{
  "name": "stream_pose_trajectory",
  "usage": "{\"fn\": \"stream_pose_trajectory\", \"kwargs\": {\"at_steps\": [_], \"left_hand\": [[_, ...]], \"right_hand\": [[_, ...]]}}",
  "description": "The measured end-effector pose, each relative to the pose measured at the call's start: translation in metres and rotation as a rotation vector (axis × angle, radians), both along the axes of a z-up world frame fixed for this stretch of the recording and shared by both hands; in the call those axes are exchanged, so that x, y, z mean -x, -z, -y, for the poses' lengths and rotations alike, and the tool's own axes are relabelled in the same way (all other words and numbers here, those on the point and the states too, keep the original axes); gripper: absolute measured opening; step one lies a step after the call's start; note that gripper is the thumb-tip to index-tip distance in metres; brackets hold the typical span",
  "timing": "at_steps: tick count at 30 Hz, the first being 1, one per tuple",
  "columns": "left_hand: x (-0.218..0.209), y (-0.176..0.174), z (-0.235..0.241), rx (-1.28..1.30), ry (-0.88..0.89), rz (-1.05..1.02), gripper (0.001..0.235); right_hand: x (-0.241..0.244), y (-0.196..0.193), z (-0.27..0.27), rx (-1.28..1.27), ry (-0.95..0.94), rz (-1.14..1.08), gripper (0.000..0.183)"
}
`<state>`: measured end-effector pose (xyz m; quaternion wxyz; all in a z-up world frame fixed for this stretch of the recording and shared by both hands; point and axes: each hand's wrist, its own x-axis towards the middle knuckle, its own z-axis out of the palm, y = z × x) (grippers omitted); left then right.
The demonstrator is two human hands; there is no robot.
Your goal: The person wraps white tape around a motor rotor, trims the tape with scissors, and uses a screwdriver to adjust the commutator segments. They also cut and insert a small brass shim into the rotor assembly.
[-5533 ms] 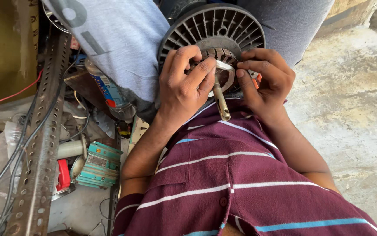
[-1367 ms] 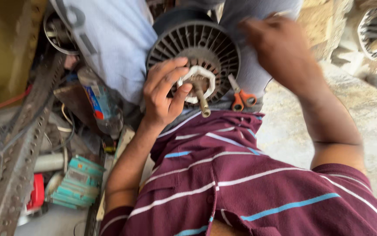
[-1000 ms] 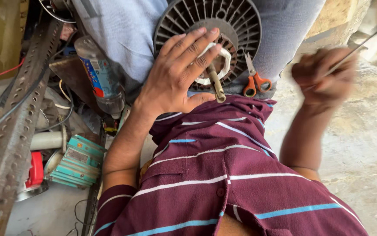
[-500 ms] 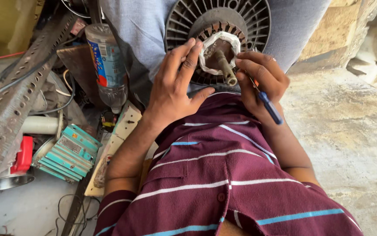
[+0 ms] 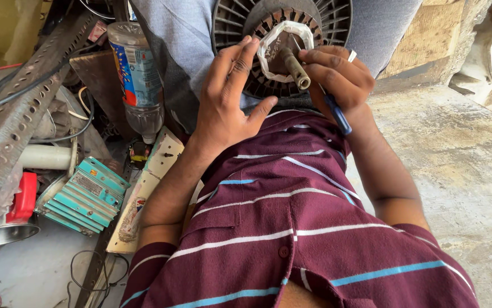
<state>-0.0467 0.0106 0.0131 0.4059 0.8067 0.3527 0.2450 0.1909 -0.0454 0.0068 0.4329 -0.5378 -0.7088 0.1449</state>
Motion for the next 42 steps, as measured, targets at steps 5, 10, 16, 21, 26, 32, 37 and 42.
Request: {"fn": "stream_pose_trajectory", "kwargs": {"at_steps": [5, 10, 16, 21, 26, 32, 37, 42], "left_hand": [[-0.002, 0.011, -0.012, 0.013, -0.017, 0.028, 0.073], [0.001, 0.009, -0.022, -0.038, 0.007, 0.036, 0.07], [-0.006, 0.006, -0.026, 0.003, -0.042, 0.001, 0.055], [-0.014, 0.013, -0.034, -0.119, 0.022, -0.056, 0.059], [-0.015, 0.016, -0.029, -0.138, 0.135, -0.094, 0.096], [-0.029, 0.029, -0.02, -0.16, 0.171, -0.241, 0.139], [-0.037, 0.044, -0.028, -0.161, 0.154, -0.117, 0.144], [-0.038, 0.018, -0.042, -0.147, 0.159, 0.02, 0.146]], "right_hand": [[-0.001, 0.002, -0.005, 0.0, -0.023, 0.05, 0.01], [-0.001, 0.003, -0.01, -0.068, -0.071, 0.078, 0.011], [-0.002, 0.003, -0.008, -0.053, -0.081, 0.034, 0.015], [0.005, 0.002, -0.004, -0.036, -0.017, 0.025, 0.015], [0.006, 0.006, -0.004, -0.043, 0.045, 0.015, 0.014], [0.005, 0.014, -0.007, -0.084, -0.031, 0.046, 0.009], [0.002, 0.012, -0.007, -0.204, 0.087, -0.054, 0.013], [-0.009, -0.005, 0.017, -0.072, 0.257, -0.337, 0.015]]}}
